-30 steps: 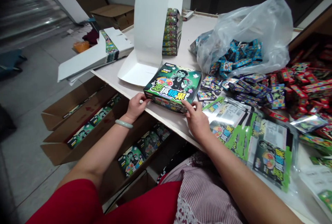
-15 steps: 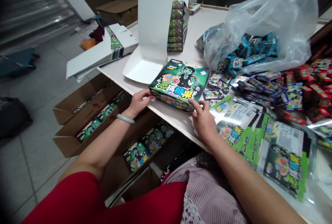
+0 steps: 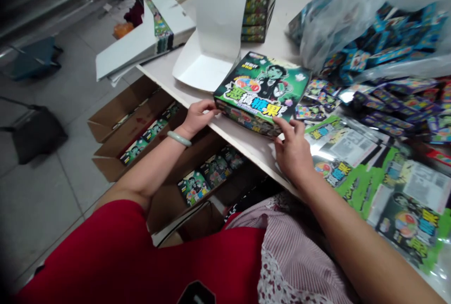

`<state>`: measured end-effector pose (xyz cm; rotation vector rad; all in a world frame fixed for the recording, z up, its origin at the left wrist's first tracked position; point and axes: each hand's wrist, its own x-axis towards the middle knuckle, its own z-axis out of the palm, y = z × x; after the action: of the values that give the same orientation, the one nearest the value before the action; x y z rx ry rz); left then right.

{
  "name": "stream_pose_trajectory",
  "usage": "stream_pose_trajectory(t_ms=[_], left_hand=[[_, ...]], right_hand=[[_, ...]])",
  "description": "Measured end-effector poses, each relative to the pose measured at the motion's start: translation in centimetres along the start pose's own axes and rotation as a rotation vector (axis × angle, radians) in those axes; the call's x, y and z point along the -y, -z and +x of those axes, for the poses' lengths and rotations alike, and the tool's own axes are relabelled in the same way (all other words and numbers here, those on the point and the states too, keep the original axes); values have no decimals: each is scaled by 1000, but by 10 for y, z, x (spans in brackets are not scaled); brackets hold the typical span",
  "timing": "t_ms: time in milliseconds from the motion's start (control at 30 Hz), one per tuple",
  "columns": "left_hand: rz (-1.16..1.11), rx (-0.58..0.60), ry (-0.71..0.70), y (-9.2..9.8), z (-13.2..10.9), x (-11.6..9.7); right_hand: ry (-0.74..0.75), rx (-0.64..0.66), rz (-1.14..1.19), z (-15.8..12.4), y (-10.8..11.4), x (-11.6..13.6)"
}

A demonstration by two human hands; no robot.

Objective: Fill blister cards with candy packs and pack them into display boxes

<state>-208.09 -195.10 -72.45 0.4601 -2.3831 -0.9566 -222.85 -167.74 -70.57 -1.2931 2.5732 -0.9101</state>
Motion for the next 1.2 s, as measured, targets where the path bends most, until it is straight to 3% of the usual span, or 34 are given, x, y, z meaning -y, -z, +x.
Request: stream_pose_trajectory(t_ms=[167,367,467,633,967,1200], left_hand=[[-56,-52,19,-6,-4,4],[-11,61,-72,2,-2,10],[-1,47,-38,4,-1,5],[-9,-5,-107,3,4,5],[0,171,-116,13,19,15],[11,99,-105,8,16,14]], right_hand=[[-3,5,-15,2,1,-5],[28,-35,-14,0,-1,-6],[14,-47,20,-1,-1,-4],[38,-28,32,2,-3,-2],[33,-9,-30,3,-5,-1],[30,-59,-92,10,-10,-1]])
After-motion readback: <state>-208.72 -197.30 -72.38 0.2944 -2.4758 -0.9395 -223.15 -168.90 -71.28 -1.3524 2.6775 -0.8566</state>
